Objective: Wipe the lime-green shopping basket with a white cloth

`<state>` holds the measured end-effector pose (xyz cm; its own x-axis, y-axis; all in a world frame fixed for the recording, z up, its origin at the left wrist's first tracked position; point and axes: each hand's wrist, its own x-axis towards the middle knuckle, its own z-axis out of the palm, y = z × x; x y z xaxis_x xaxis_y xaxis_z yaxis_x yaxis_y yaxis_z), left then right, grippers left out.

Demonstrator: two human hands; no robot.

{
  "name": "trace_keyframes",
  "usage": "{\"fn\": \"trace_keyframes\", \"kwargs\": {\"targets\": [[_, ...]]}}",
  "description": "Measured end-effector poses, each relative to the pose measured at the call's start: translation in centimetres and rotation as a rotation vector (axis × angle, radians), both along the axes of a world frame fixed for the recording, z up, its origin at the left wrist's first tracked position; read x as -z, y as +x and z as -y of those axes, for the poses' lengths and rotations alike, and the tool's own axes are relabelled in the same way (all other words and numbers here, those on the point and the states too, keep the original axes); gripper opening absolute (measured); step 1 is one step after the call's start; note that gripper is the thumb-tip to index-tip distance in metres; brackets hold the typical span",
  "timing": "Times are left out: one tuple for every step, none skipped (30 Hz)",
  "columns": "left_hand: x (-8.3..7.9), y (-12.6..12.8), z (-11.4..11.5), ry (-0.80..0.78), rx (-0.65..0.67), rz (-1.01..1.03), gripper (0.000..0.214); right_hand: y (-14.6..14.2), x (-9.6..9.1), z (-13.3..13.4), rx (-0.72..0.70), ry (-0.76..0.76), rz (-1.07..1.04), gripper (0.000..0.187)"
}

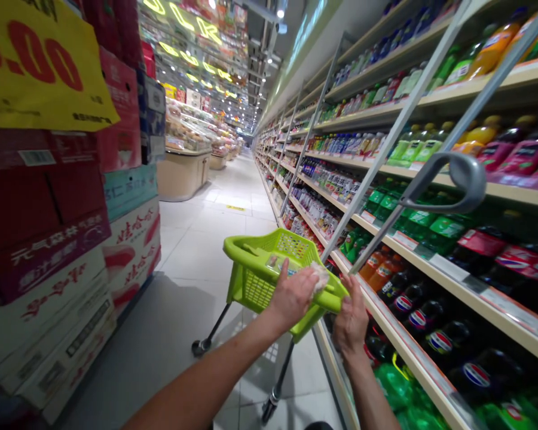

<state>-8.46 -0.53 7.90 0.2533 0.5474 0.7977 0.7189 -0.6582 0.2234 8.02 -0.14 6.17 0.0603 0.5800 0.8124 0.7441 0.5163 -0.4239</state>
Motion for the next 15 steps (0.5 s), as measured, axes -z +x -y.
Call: {"fn": "trace_keyframes", "kwargs": {"targets": [[-0.1,-0.5,0.0,-0.007,-0.017,0.01,0.039,0.3,-0.1,0.0,0.019,-0.029,-0.042,0.048],[-0.1,-1.1,-0.1,-0.02,-0.054,0.037,0.039,0.5,-0.1,0.1,0.034,-0.054,-0.07,0.049],[-0.2,-1.7,-0.2,-0.035,-0.105,0.077,0.039,0.7,-0.2,0.2,0.038,-0.071,-0.09,0.049],[-0.3,-2.0,-0.3,-0.05,-0.15,0.115,0.038,0.7,-0.2,0.3,0.028,-0.078,-0.107,0.049],[-0.3,-2.0,-0.4,-0.061,-0.175,0.138,0.038,0.7,-0.1,0.4,0.01,-0.078,-0.121,0.049],[-0.3,-1.5,-0.4,-0.065,-0.168,0.135,0.038,0.6,-0.1,0.5,-0.009,-0.072,-0.136,0.049],[-0.3,-0.6,-0.4,-0.063,-0.127,0.105,0.038,0.5,-0.1,0.6,-0.021,-0.066,-0.145,0.049],[-0.3,0.5,-0.2,-0.055,-0.068,0.06,0.037,0.3,0.0,0.6,-0.021,-0.063,-0.147,0.049],[-0.2,1.6,0.0,-0.043,-0.011,0.015,0.035,0.3,0.1,0.7,-0.017,-0.063,-0.138,0.048],[-0.1,2.6,0.2,-0.033,0.033,-0.021,0.033,0.3,0.1,0.7,-0.013,-0.064,-0.124,0.048],[0.0,3.1,0.3,-0.024,0.058,-0.04,0.032,0.3,0.2,0.7,-0.012,-0.065,-0.111,0.048],[0.1,3.2,0.5,-0.017,0.064,-0.045,0.031,0.4,0.3,0.7,-0.015,-0.067,-0.102,0.048],[0.2,2.8,0.5,-0.012,0.05,-0.033,0.032,0.5,0.3,0.7,-0.023,-0.071,-0.097,0.048],[0.2,1.9,0.4,-0.012,0.018,-0.01,0.033,0.7,0.4,0.7,-0.033,-0.074,-0.095,0.048],[0.2,0.7,0.2,-0.013,-0.023,0.017,0.034,0.8,0.5,0.7,-0.043,-0.076,-0.093,0.048]]}}
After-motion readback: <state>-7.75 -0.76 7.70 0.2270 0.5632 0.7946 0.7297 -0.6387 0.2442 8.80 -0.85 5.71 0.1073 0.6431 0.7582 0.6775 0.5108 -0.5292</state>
